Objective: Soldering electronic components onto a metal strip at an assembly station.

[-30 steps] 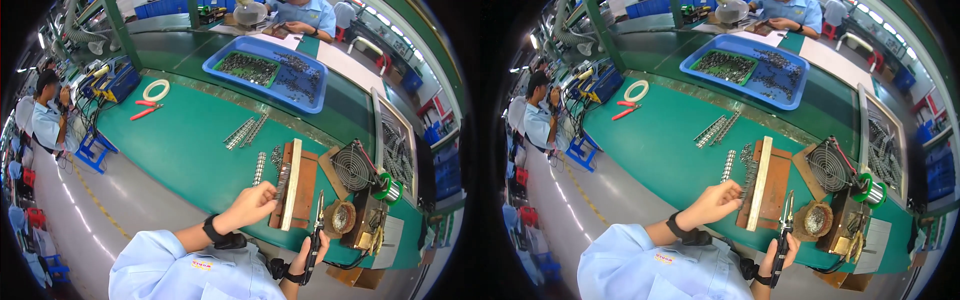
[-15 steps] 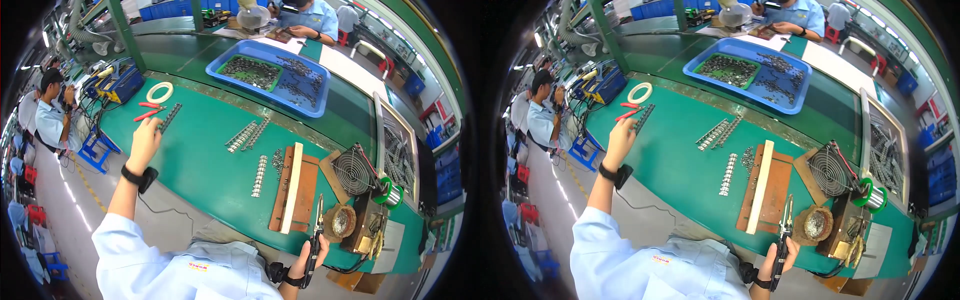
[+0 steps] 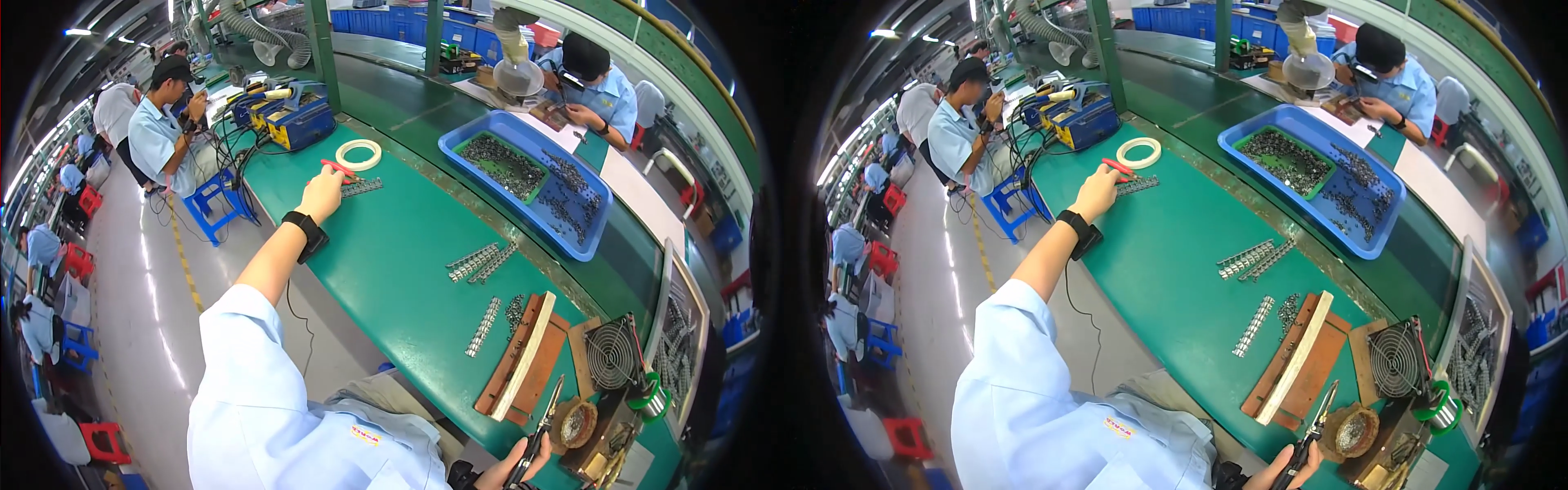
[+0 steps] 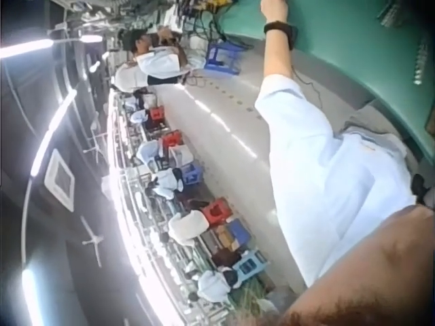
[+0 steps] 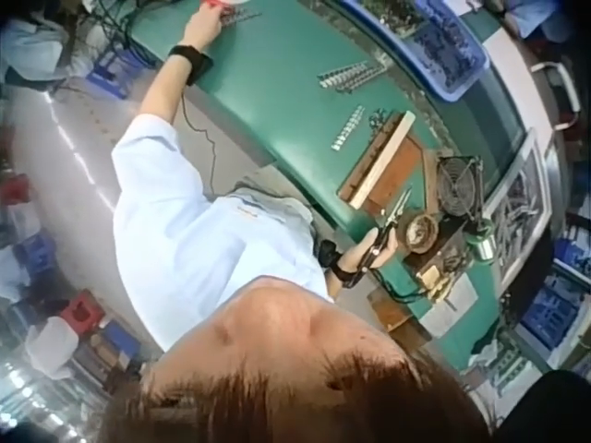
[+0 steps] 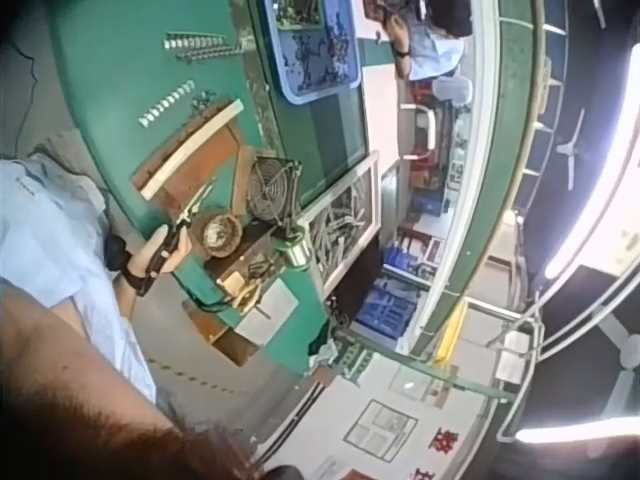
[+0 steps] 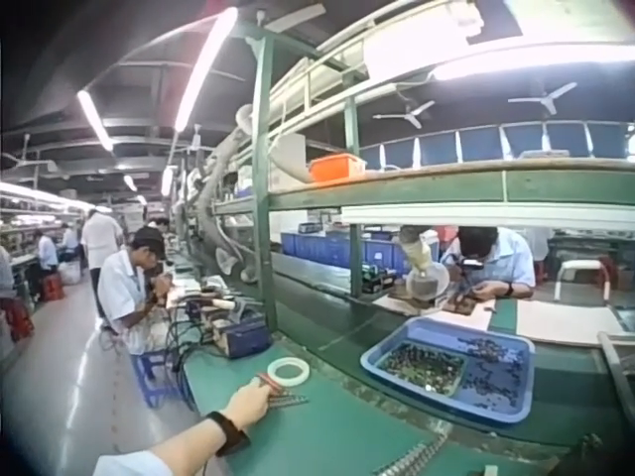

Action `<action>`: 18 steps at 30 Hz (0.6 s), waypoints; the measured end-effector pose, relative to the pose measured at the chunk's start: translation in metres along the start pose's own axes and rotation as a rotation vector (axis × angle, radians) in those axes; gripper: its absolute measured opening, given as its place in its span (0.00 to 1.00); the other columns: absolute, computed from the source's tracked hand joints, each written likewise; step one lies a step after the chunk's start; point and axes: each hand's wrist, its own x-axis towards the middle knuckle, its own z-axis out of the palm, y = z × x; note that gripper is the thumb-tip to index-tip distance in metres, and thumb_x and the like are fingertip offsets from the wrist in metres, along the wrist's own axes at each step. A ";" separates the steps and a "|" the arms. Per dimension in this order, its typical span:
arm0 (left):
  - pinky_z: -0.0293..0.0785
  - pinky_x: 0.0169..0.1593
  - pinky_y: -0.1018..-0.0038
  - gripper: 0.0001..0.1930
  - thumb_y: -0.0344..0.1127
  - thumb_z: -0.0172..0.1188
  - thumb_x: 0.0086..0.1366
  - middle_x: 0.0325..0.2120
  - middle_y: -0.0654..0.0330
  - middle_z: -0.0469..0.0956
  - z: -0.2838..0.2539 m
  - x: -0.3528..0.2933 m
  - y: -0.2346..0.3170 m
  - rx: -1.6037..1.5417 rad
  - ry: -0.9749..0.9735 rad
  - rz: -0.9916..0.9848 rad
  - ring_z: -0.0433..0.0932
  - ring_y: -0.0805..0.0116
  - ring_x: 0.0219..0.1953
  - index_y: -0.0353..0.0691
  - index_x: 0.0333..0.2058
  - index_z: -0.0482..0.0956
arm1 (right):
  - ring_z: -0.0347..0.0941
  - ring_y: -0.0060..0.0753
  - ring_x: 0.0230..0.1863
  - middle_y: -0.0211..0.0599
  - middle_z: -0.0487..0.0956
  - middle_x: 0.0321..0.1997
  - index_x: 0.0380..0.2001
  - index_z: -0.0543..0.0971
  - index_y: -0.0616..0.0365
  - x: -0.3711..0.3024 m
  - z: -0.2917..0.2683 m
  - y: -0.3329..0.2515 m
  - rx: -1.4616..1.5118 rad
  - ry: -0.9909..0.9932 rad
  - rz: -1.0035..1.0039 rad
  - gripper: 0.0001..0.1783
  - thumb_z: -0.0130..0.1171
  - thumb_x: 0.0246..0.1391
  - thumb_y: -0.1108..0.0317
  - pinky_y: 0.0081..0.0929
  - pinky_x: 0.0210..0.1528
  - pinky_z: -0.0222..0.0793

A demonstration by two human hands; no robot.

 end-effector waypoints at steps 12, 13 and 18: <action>0.70 0.37 0.59 0.08 0.26 0.51 0.48 0.30 0.46 0.70 0.017 0.005 -0.014 -0.186 0.029 -0.010 0.72 0.48 0.34 0.36 0.30 0.71 | 0.68 0.37 0.39 0.44 0.72 0.40 0.44 0.70 0.63 -0.007 -0.003 -0.008 -0.011 0.021 0.025 0.16 0.54 0.50 0.71 0.32 0.43 0.64; 0.70 0.37 0.59 0.08 0.26 0.51 0.48 0.30 0.46 0.70 0.017 0.006 -0.013 -0.187 0.026 -0.008 0.72 0.48 0.34 0.36 0.30 0.71 | 0.69 0.37 0.39 0.44 0.72 0.40 0.44 0.70 0.63 -0.007 -0.003 -0.008 -0.012 0.018 0.021 0.16 0.54 0.50 0.71 0.32 0.43 0.64; 0.70 0.37 0.60 0.08 0.26 0.51 0.48 0.30 0.48 0.70 0.019 0.017 0.018 -0.159 0.070 0.038 0.72 0.50 0.34 0.36 0.30 0.73 | 0.65 0.31 0.41 0.40 0.67 0.41 0.44 0.68 0.63 0.007 0.007 0.012 0.088 0.039 0.119 0.18 0.52 0.48 0.72 0.27 0.45 0.61</action>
